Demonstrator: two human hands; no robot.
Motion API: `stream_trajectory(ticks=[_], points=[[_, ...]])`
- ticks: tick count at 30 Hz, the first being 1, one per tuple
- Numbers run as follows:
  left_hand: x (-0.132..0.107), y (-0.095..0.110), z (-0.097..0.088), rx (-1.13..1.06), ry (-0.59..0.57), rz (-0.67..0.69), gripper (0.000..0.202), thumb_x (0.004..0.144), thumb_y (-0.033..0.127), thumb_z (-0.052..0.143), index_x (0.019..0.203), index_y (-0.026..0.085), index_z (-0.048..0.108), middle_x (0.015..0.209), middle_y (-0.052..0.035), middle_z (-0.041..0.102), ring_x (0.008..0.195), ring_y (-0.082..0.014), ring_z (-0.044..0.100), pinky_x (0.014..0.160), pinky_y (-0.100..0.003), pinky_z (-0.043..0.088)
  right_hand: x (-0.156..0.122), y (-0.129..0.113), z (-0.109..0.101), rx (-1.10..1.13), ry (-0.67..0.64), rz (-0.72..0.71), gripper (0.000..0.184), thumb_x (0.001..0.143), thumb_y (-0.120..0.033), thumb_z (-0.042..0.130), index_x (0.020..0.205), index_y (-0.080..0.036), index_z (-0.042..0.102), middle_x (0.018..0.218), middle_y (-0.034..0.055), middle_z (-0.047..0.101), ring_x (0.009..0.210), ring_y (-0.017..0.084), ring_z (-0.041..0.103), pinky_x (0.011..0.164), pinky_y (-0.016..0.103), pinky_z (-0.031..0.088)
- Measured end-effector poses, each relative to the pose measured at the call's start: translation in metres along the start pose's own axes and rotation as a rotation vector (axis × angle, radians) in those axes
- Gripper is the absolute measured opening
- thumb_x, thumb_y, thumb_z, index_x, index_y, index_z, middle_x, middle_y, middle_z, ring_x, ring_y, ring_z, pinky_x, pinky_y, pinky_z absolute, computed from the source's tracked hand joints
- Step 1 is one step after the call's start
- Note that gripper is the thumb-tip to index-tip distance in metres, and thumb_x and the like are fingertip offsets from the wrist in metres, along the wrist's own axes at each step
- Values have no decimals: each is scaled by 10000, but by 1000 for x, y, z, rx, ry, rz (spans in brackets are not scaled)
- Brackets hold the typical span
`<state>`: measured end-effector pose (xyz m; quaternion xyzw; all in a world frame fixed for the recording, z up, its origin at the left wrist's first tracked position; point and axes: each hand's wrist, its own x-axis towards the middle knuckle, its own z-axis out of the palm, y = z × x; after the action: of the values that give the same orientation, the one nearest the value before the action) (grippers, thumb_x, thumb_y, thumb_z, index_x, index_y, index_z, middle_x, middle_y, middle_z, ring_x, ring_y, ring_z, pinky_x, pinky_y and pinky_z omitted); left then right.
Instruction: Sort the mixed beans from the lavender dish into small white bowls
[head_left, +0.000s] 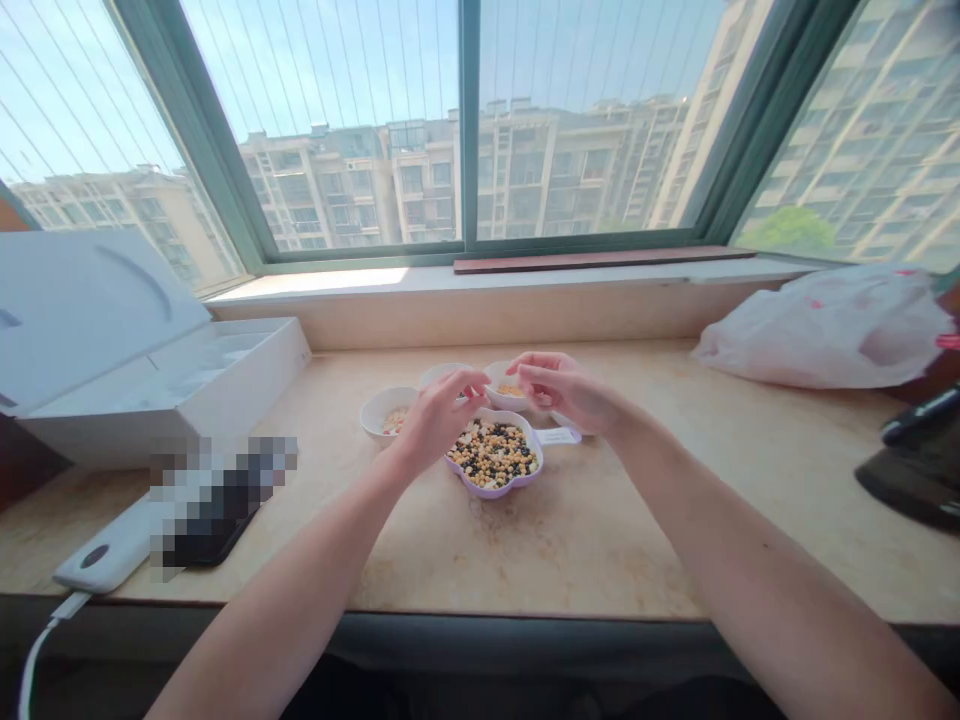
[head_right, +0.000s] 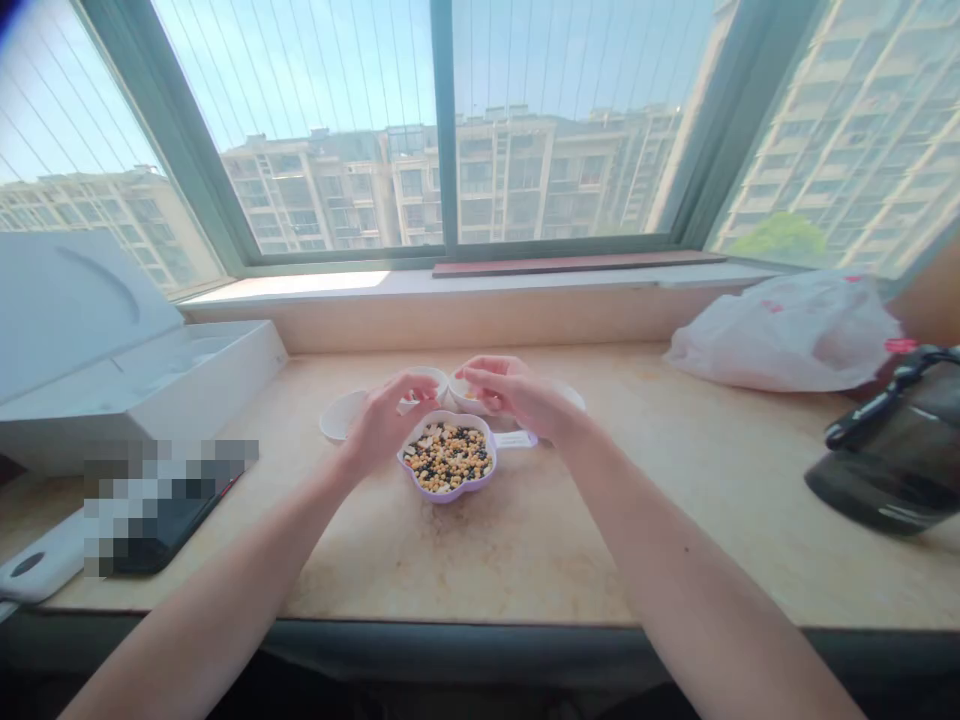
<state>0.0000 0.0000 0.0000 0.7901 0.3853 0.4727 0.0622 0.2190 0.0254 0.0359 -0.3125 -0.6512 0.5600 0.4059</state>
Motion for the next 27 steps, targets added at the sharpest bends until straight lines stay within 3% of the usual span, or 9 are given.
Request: stream_trajectory(ticks=[3, 6, 10, 14, 18, 23, 27], points=[[-3, 4, 0, -19, -6, 1, 96, 924, 214, 691, 1016, 233, 712, 946, -14, 760, 872, -156, 686, 890, -301, 543, -7, 17, 2, -32, 30, 75, 397, 766, -545, 796, 853, -176, 679, 585, -72, 435, 507, 70, 300, 486, 246, 182], [-1, 7, -2, -86, 79, -60, 71, 906, 231, 705, 977, 235, 714, 953, -19, 767, 864, -159, 682, 899, -320, 543, -12, 15, 3, -28, 87, 59, 382, 759, -532, 800, 805, -177, 666, 602, -59, 465, 511, 70, 314, 485, 250, 185], [8, 2, -8, -483, 234, -266, 181, 851, 281, 753, 1004, 215, 682, 941, -30, 759, 875, -156, 693, 839, -296, 548, -9, 11, 8, -14, 144, 34, 378, 746, -519, 813, 809, -174, 673, 630, -45, 502, 519, 70, 335, 481, 251, 199], [16, -6, -14, -961, 172, -506, 272, 775, 309, 825, 970, 208, 664, 939, -20, 748, 788, -115, 679, 720, -232, 534, -9, 15, 20, 59, 97, 89, 406, 749, -545, 811, 850, -175, 679, 618, -52, 482, 506, 69, 315, 468, 250, 173], [14, -4, -14, -1248, 99, -612, 274, 773, 274, 837, 964, 217, 649, 966, 7, 728, 758, -78, 656, 716, -209, 534, -14, 17, 35, 161, -22, 134, 417, 744, -533, 839, 771, -186, 608, 601, -62, 456, 508, 67, 328, 463, 236, 191], [11, 5, -10, -1371, 19, -646, 299, 732, 208, 858, 933, 221, 638, 903, 32, 710, 720, -62, 633, 685, -185, 525, -19, 18, 43, 199, -83, 138, 442, 761, -520, 840, 703, -183, 560, 607, -53, 478, 502, 61, 379, 462, 223, 219], [10, 9, -7, -1318, 28, -605, 334, 713, 244, 872, 946, 219, 633, 935, 23, 711, 737, -72, 636, 748, -229, 549, -18, 18, 46, 237, -41, 187, 474, 762, -614, 804, 870, -173, 665, 688, -25, 575, 491, 60, 416, 441, 221, 219]])
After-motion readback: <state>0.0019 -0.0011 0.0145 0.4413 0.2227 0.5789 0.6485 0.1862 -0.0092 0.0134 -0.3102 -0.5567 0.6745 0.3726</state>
